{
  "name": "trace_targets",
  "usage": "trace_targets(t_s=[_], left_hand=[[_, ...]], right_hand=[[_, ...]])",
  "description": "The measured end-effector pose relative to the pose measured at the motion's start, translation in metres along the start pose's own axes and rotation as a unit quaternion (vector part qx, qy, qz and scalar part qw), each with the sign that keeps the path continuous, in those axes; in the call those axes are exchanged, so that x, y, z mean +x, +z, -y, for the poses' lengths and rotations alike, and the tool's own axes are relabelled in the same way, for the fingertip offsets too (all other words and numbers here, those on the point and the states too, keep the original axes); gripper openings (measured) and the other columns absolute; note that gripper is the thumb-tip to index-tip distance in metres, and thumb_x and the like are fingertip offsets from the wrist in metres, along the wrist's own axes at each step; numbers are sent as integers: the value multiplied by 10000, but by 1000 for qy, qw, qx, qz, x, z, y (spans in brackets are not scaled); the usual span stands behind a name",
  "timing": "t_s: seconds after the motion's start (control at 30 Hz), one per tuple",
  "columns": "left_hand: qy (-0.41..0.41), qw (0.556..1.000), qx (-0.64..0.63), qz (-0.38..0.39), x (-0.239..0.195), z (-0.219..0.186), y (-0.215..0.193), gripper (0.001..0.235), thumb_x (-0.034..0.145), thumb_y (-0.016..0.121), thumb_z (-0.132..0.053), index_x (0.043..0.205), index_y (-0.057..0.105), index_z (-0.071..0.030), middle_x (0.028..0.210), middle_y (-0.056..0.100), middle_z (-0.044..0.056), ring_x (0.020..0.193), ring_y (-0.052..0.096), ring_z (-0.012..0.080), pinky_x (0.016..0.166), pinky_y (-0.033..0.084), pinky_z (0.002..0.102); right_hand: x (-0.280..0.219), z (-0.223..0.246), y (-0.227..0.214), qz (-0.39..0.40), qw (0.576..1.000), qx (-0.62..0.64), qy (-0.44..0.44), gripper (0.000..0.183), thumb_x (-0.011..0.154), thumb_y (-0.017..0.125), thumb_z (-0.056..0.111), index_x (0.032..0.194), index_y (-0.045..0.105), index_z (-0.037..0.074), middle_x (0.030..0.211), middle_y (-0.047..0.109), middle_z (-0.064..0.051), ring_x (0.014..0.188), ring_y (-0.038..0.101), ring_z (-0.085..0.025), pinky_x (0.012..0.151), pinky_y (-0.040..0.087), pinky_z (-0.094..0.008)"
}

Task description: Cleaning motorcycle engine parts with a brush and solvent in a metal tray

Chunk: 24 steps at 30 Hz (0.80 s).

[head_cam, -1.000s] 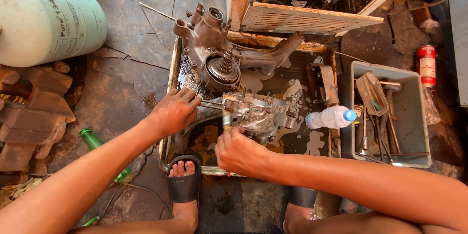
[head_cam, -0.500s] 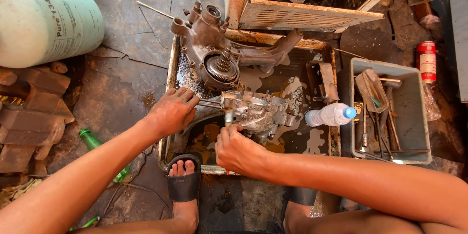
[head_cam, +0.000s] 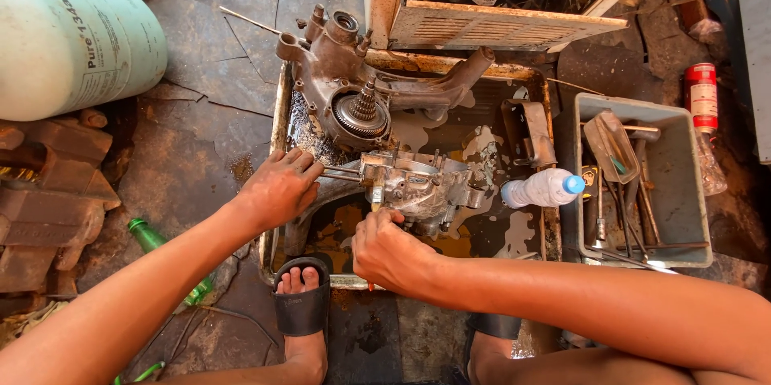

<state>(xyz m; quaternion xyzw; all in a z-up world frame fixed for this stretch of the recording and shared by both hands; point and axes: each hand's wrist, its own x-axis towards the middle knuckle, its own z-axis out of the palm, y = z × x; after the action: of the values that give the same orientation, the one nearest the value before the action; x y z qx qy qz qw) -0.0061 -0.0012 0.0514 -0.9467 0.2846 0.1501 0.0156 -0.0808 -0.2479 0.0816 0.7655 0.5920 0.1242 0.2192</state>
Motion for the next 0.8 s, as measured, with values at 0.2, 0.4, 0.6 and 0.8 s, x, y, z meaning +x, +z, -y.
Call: trace_targets(t_s=[0.2, 0.4, 0.6, 0.8], left_hand=[[-6, 1000, -3, 15, -3, -5, -7, 341, 1000, 530, -316, 1302, 569, -163, 1243, 652, 104, 1267, 601, 290, 1046, 441, 451], [-4, 1000, 7, 18, -5, -6, -11, 319, 1003, 520, -299, 1287, 576, -165, 1239, 644, 100, 1244, 598, 289, 1023, 452, 436], [-16, 999, 7, 34, -8, -11, -29, 303, 1019, 508, -276, 1292, 571, -162, 1248, 640, 108, 1239, 600, 279, 1028, 457, 430], [4, 1000, 15, -11, -5, -2, -9, 290, 994, 531, -293, 1246, 588, -162, 1174, 657, 97, 1164, 633, 271, 963, 480, 422]], right_hand=[[-9, 3, 11, -7, 1000, -17, 4, 245, 829, 481, 58, 815, 671, -97, 732, 631, -362, 600, 634, -510, 486, 462, -503], [-12, 0, 21, 2, 1000, 17, 16, 241, 829, 482, 59, 834, 678, -82, 762, 631, -331, 625, 621, -491, 510, 451, -538], [-10, -7, 12, 26, 999, 28, 20, 235, 857, 486, 73, 860, 685, -51, 781, 654, -288, 653, 638, -449, 528, 461, -518], [-5, -50, -30, 76, 989, 121, -23, 225, 925, 515, 80, 930, 712, -27, 897, 716, -216, 796, 695, -389, 639, 517, -453]])
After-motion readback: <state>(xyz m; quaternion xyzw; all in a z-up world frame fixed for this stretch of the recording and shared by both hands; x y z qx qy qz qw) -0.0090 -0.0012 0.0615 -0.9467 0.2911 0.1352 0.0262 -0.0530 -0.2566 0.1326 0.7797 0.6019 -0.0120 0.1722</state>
